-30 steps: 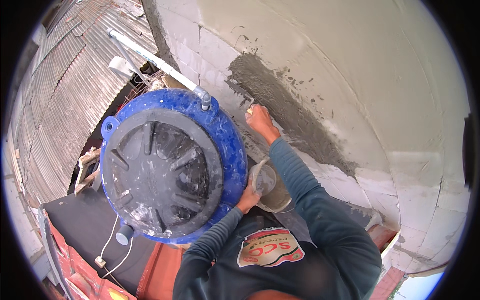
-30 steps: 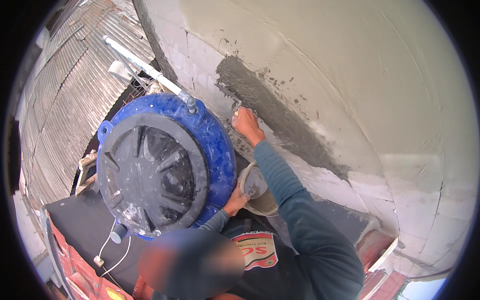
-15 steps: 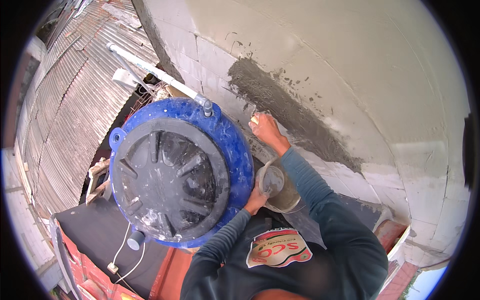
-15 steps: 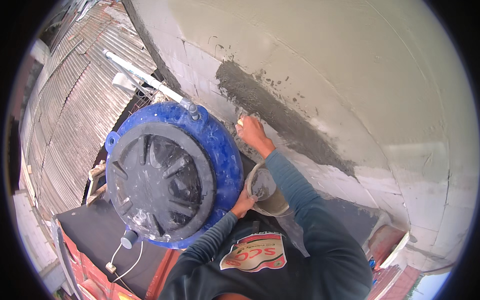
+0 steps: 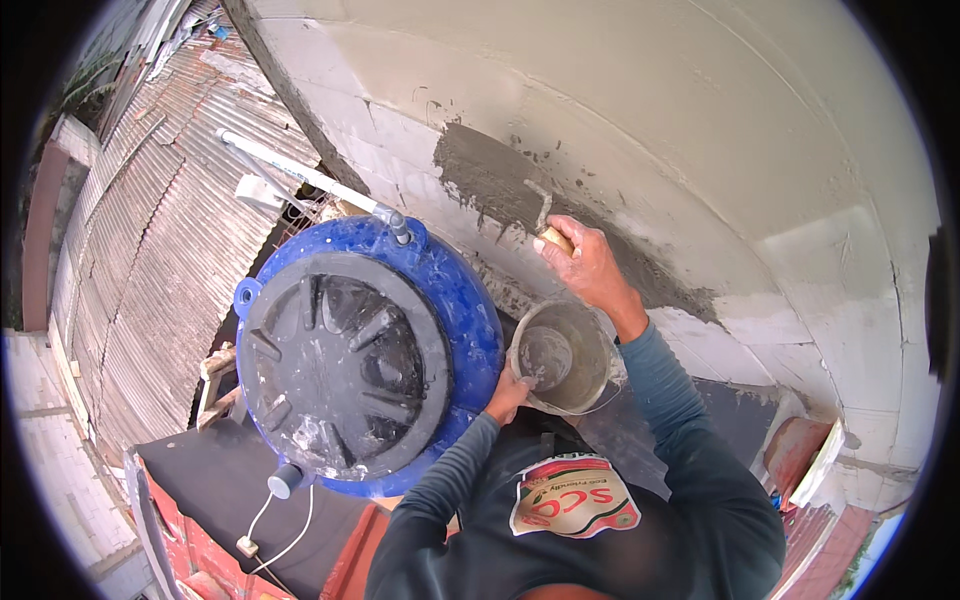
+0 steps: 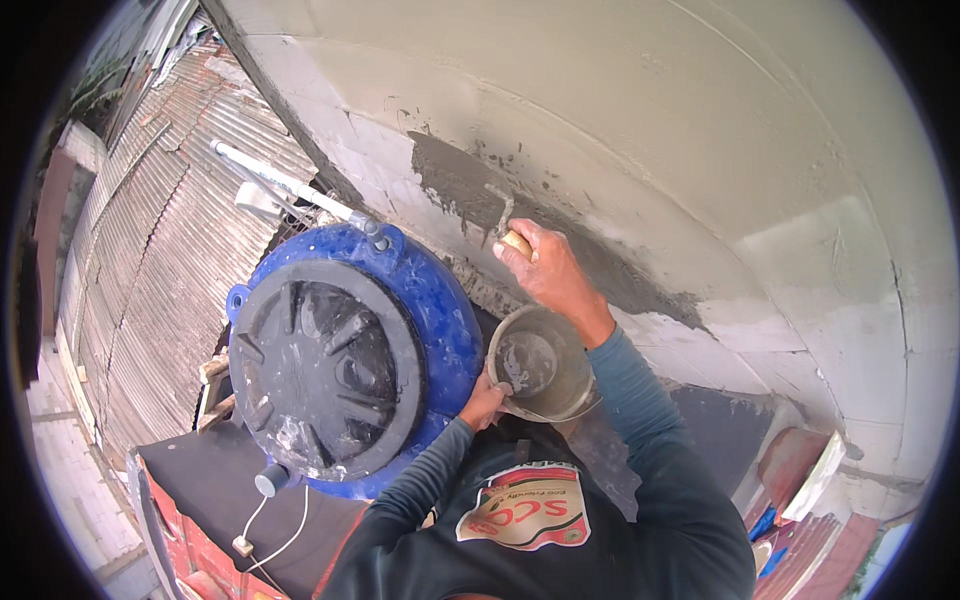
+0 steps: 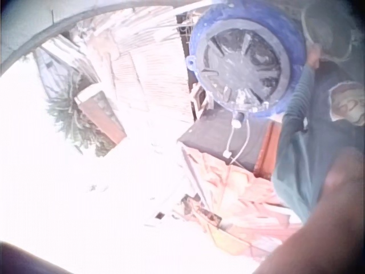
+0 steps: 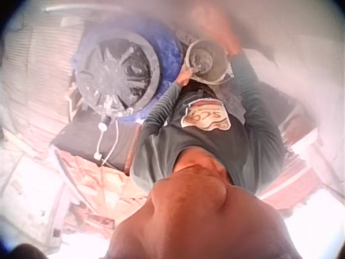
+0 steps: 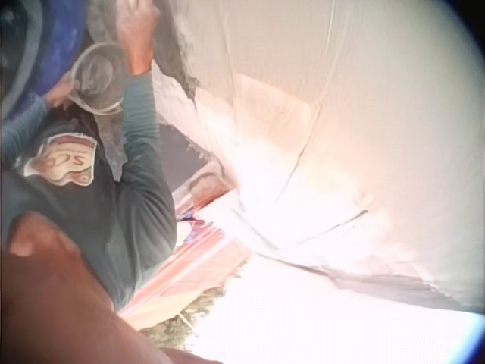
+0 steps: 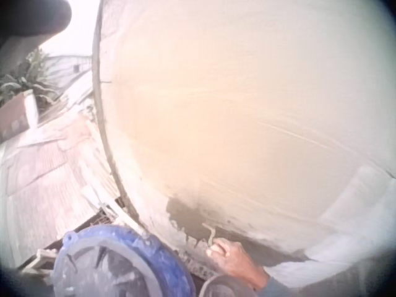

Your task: The person applies mortar to a concrete block wall using a trowel, spreading the mixture across the surface and edges, then refills the trowel from a bucket of cement.

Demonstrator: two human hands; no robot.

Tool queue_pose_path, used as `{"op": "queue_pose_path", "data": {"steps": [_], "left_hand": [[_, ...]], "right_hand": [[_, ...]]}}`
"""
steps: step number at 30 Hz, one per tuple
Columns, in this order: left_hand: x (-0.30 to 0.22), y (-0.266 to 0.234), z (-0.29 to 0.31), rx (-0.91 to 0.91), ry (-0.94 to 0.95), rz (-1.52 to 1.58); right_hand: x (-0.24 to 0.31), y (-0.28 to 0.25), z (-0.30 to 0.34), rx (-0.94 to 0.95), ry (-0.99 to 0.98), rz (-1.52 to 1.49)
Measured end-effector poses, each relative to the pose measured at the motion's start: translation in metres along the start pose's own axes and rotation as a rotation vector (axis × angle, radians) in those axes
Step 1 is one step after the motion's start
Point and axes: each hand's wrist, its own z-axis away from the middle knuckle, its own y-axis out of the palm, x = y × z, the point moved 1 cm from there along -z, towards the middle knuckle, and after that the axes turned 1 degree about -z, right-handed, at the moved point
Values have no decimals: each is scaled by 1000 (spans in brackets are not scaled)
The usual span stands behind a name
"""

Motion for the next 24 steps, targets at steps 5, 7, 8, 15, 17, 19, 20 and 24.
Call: {"op": "queue_pose_path", "data": {"steps": [5, 7, 8, 15, 17, 19, 20, 24], "left_hand": [[-7, 4, 7, -5, 72, 17], [-15, 9, 17, -51, 45, -12], [-15, 10, 20, -78, 27, -25], [5, 6, 21, -9, 60, 36], [6, 9, 25, -9, 56, 14], [3, 15, 27, 15, 48, 23], [2, 14, 29, 17, 58, 12], [1, 13, 32, -17, 65, -30]], "right_hand": [[-57, 42, -22, 161, 44, -34], [-75, 66, -35, 85, -49, 48], [-81, 77, -41, 50, -90, 88], [-82, 98, -46, -68, -39, 10], [-85, 83, -43, 20, -20, 103], [-94, 66, -37, -35, -43, 185], [-89, 55, -31, -83, 9, 148], [-74, 5, 11, -264, -44, 123]]}}
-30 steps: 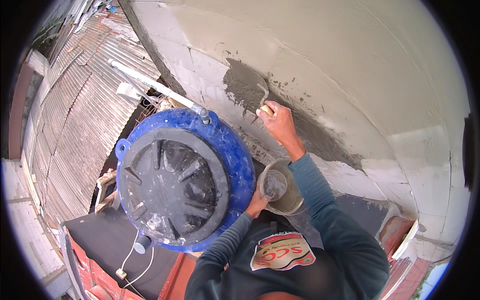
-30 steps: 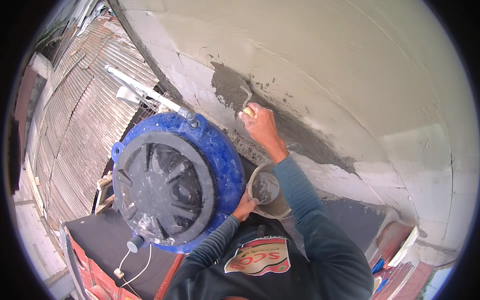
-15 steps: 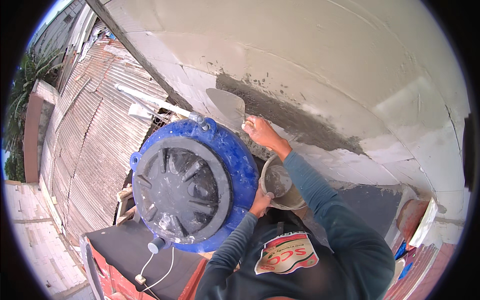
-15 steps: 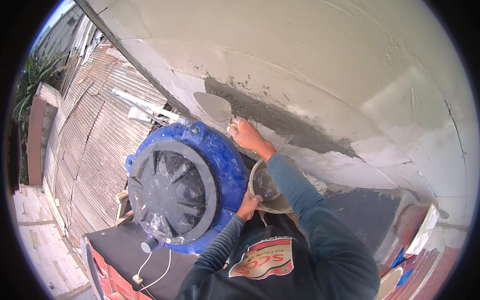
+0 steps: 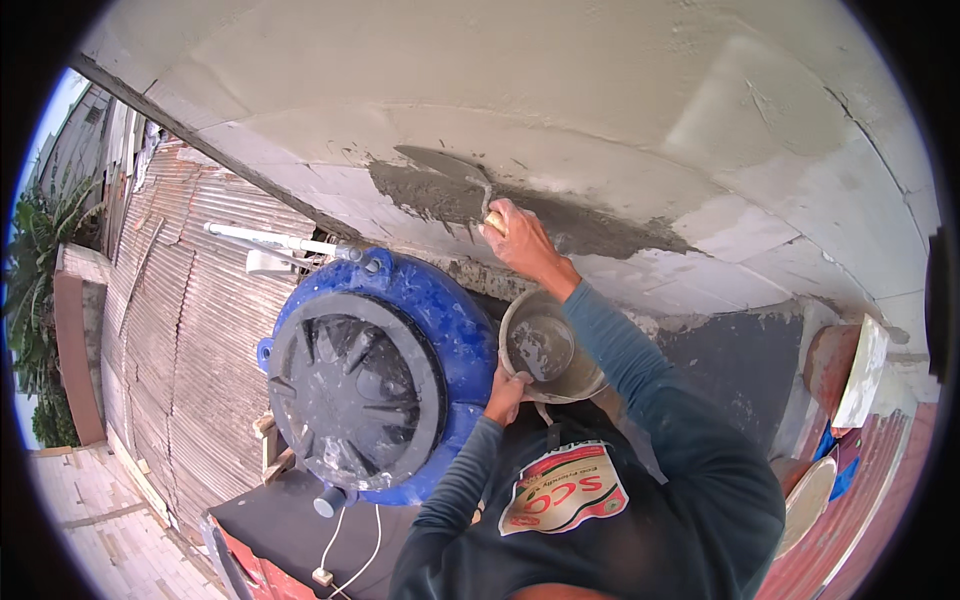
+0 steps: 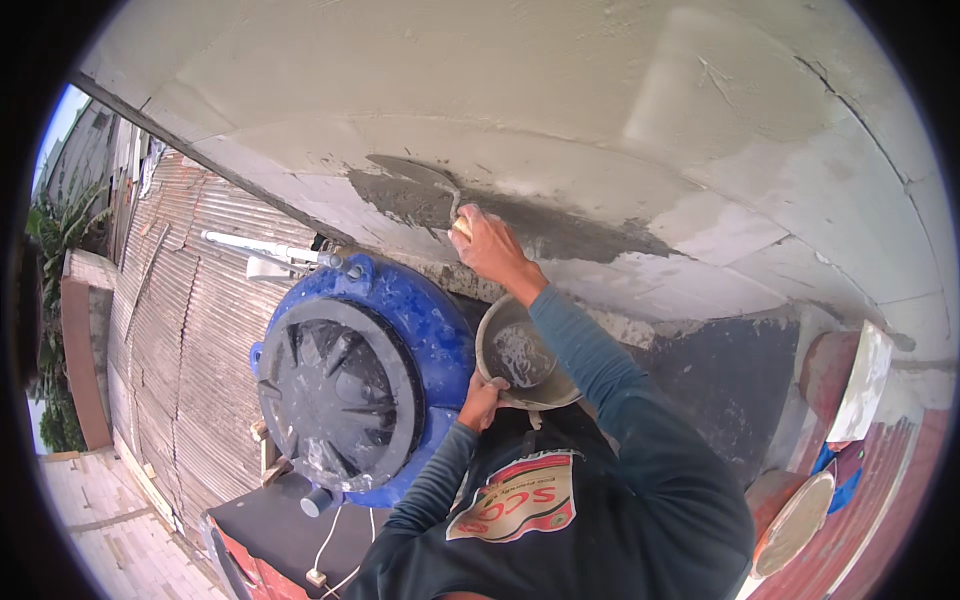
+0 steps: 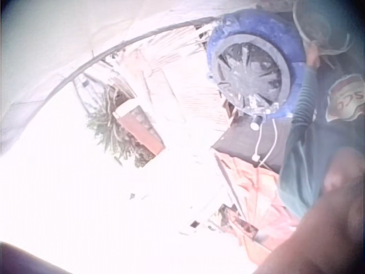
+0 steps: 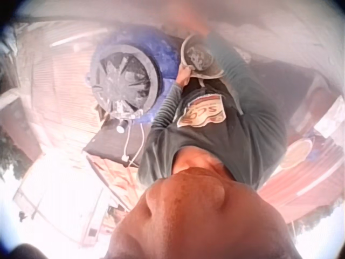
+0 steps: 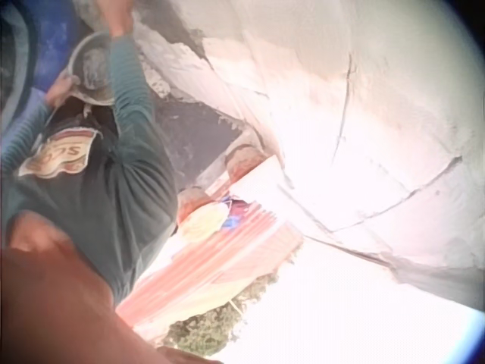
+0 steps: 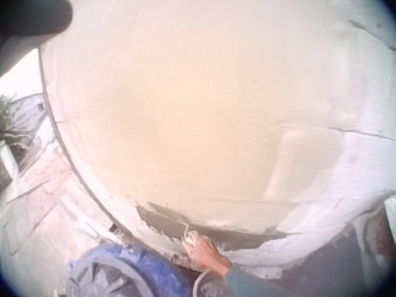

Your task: The person applies mortar to a concrete block wall using a trowel, spreading the mixture across the surface and edges, then refills the trowel from a bucket of cement.

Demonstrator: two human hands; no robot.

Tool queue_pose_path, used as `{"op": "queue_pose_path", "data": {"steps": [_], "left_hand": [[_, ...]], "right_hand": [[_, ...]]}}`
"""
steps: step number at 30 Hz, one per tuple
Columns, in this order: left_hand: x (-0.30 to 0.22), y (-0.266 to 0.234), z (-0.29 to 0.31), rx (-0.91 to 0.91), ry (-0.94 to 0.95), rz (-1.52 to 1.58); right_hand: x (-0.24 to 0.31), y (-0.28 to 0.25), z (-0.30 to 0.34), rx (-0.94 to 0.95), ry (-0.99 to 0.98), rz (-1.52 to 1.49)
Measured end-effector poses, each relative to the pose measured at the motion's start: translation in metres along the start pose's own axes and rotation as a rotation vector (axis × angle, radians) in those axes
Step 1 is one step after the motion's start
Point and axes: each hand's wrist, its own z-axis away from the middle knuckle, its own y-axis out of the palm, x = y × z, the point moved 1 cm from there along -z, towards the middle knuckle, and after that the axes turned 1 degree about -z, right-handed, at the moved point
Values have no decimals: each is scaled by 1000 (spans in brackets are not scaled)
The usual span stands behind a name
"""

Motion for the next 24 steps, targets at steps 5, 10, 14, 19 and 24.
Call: {"op": "queue_pose_path", "data": {"steps": [5, 10, 14, 19, 24], "left_hand": [[4, 6, 1, 6, 30, 42], [-8, 17, 17, -53, 87, 21], [-17, 37, 21, -87, 185, 69], [-28, 65, 31, -128, 311, -15], [-40, 73, 56, -202, 308, 121]], "right_hand": [[13, -79, 57, -242, -25, -48], [31, -168, 120, -89, 20, 33], [14, -214, 150, 444, 51, 286], [-38, -179, 164, 588, -104, 650], [-5, -206, 155, 624, -77, 303]]}}
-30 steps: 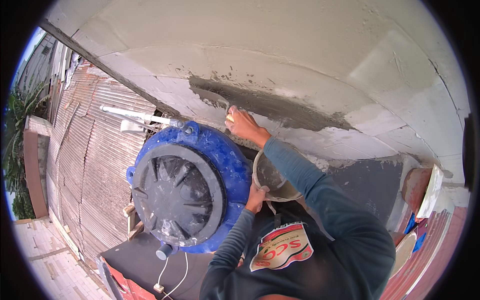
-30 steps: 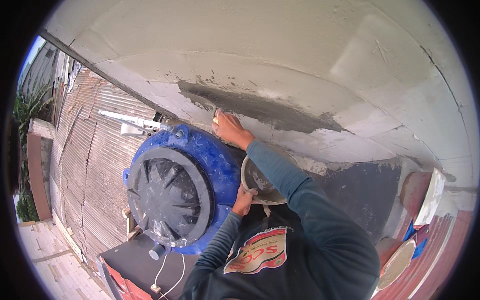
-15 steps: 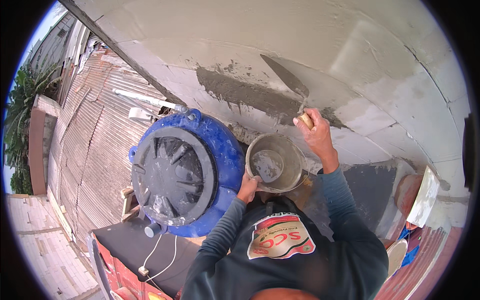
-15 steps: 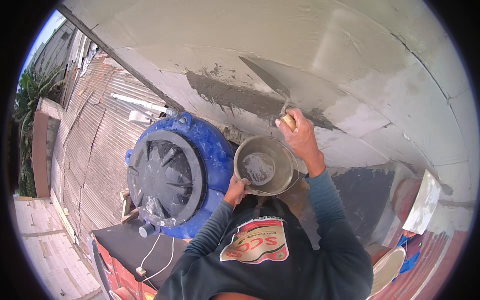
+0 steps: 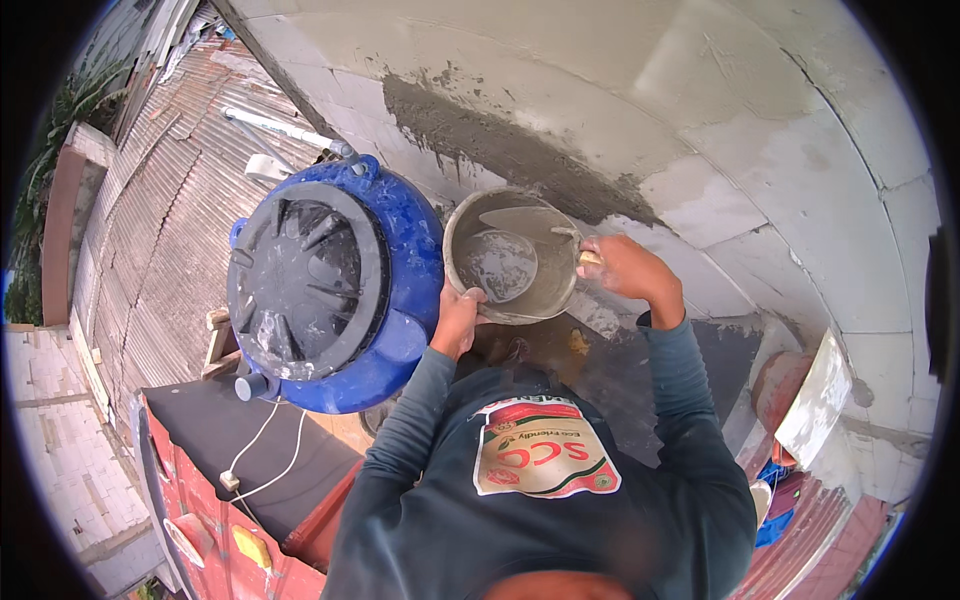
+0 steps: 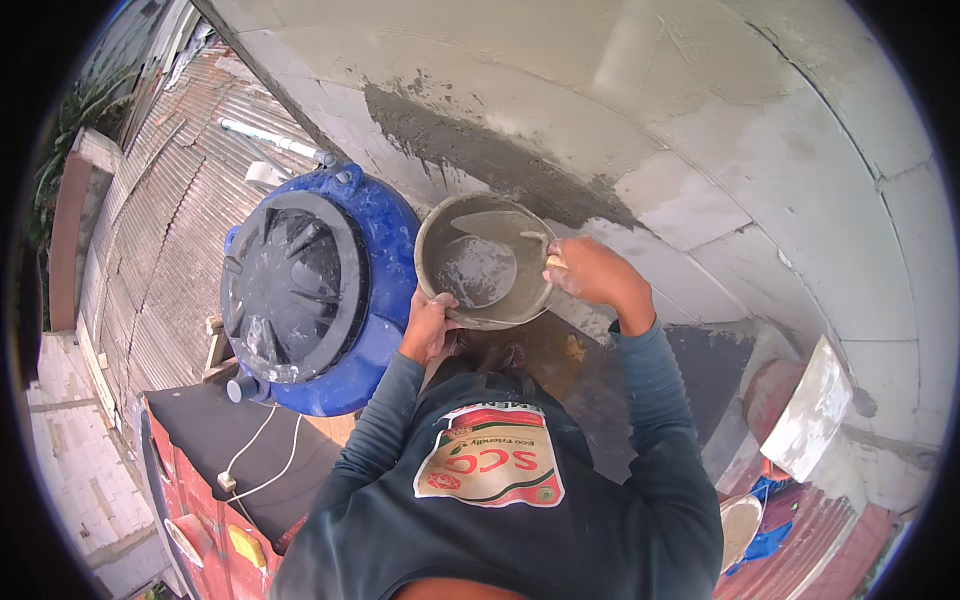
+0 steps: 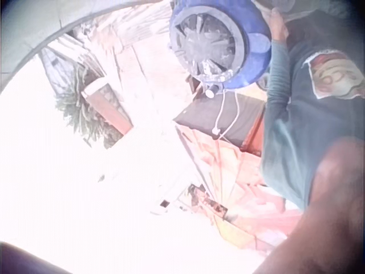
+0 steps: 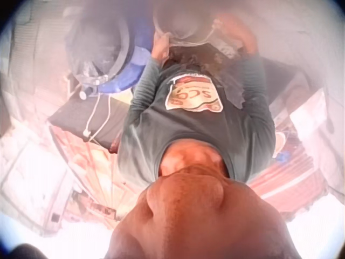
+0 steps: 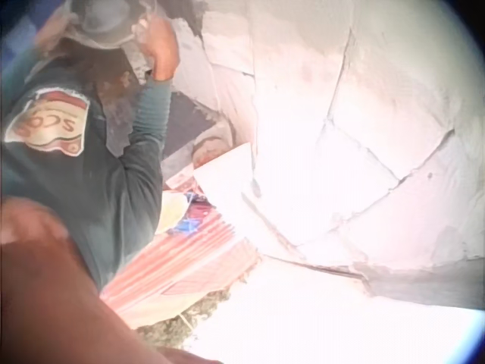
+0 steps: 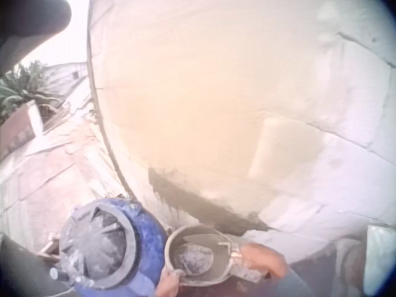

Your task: The person applies mortar to a concrete block wall using a trowel, spreading the mixture across the surface and edges, then refills the trowel from a bucket of cement.

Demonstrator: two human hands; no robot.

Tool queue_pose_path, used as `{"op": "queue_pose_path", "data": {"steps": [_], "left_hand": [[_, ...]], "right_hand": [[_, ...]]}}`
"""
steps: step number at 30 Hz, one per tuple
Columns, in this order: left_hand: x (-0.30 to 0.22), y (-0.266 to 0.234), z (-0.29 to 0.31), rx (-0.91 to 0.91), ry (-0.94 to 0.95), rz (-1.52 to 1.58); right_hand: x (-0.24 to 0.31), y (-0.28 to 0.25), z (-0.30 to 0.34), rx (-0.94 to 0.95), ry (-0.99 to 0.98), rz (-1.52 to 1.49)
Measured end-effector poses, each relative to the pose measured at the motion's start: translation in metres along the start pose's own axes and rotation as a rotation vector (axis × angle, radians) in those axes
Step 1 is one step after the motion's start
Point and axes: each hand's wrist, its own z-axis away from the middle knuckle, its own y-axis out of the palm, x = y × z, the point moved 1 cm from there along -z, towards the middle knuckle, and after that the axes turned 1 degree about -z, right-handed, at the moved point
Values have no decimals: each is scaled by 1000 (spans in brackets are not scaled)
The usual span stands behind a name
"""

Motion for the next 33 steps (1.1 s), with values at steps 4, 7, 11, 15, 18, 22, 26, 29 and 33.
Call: {"op": "queue_pose_path", "data": {"steps": [4, 7, 11, 15, 18, 22, 26, 29, 33], "left_hand": [[-2, -2, 11, -22, 0, 80], [11, 1, 11, -58, 12, 54], [7, -8, 36, -117, -80, 21], [31, -19, 44, -72, -39, 112], [40, -26, 46, -51, -99, 114], [46, -34, 43, -57, -156, 46], [37, -37, 39, -55, -194, 70], [28, -36, 31, -11, -189, 44], [24, -35, 21, 11, -183, 8]], "right_hand": [[8, -9, -41, -160, -40, -196], [-13, 32, -122, -230, -57, -355], [36, 54, -228, -64, 4, -568], [68, 73, -325, -116, -49, -718], [73, 80, -370, -119, -73, -816], [43, 93, -374, -212, -38, -946], [16, 81, -315, -197, -46, -943], [3, 61, -266, -237, -36, -913], [-6, 38, -210, -279, 1, -899]]}}
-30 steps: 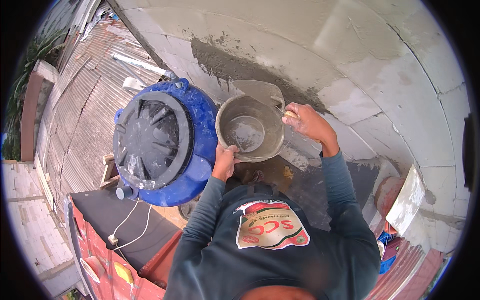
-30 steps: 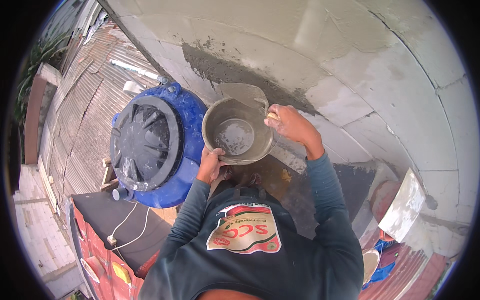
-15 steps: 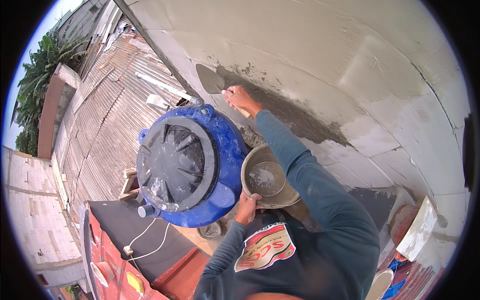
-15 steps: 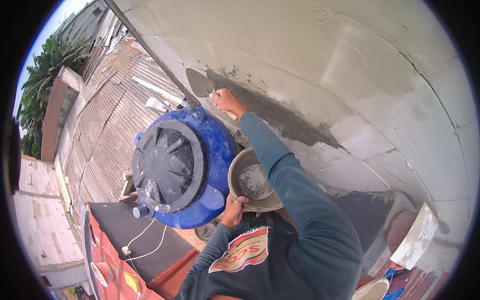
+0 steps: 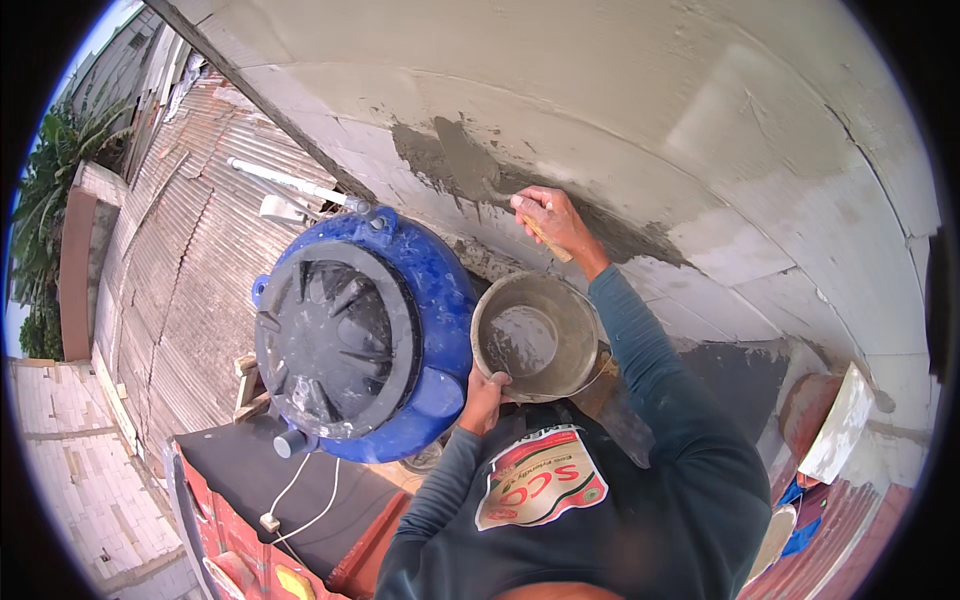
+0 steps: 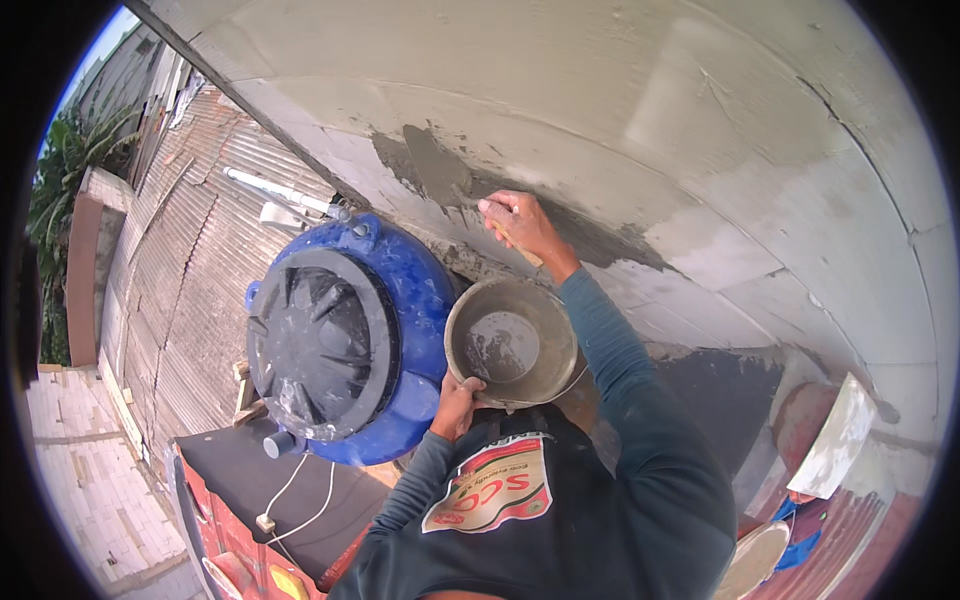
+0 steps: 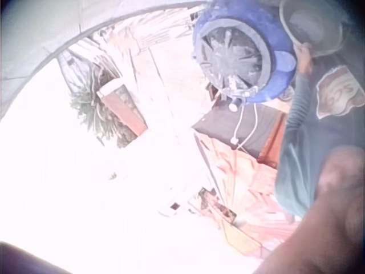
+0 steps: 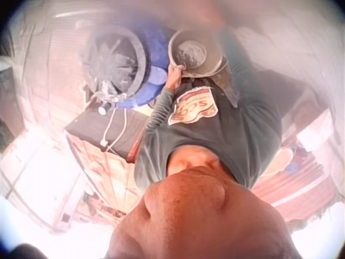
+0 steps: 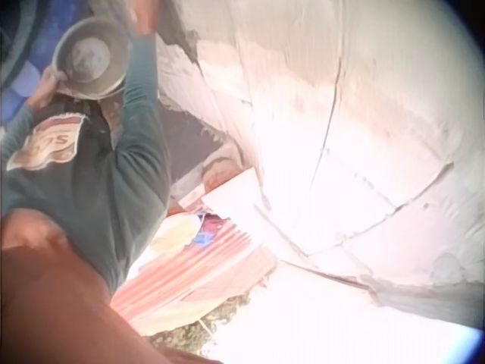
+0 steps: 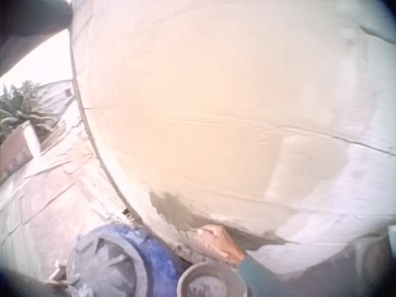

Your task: The person applies mortar to a concrete block wall using a trowel, spreading the mixture across the surface and edges, then refills the trowel from a bucket of cement.

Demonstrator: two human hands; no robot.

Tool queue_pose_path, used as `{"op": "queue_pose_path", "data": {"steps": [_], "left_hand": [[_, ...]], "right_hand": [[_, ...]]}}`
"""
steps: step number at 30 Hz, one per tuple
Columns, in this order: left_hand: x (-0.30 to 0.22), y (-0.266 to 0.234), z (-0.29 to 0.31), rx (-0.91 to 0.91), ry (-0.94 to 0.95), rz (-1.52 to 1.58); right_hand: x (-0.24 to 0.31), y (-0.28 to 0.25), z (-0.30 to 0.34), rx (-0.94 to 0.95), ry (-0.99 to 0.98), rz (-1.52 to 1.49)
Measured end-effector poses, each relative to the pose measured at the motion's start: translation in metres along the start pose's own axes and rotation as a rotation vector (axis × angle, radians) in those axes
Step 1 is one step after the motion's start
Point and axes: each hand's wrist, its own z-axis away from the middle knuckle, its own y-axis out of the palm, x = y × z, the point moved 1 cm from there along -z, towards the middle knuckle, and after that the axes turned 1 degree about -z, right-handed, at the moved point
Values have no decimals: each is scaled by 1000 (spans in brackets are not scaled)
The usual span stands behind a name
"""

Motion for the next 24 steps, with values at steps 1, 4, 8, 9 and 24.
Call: {"op": "queue_pose_path", "data": {"steps": [1, 4, 8, 9, 24], "left_hand": [[3, -1, -4, 2, 27, -5], [-2, 8, -9, 22, 19, -2], [1, 13, -18, 24, 26, -13], [2, 15, -21, 25, 32, -8], [2, 65, -27, -65, 265, -127]], "right_hand": [[8, -6, 10, 4, 10, 26], [25, -27, 37, -23, 55, -17], [45, -43, 63, -37, 76, 2], [49, -48, 69, -42, 63, 69], [-59, -50, 164, 99, -369, 1494]]}}
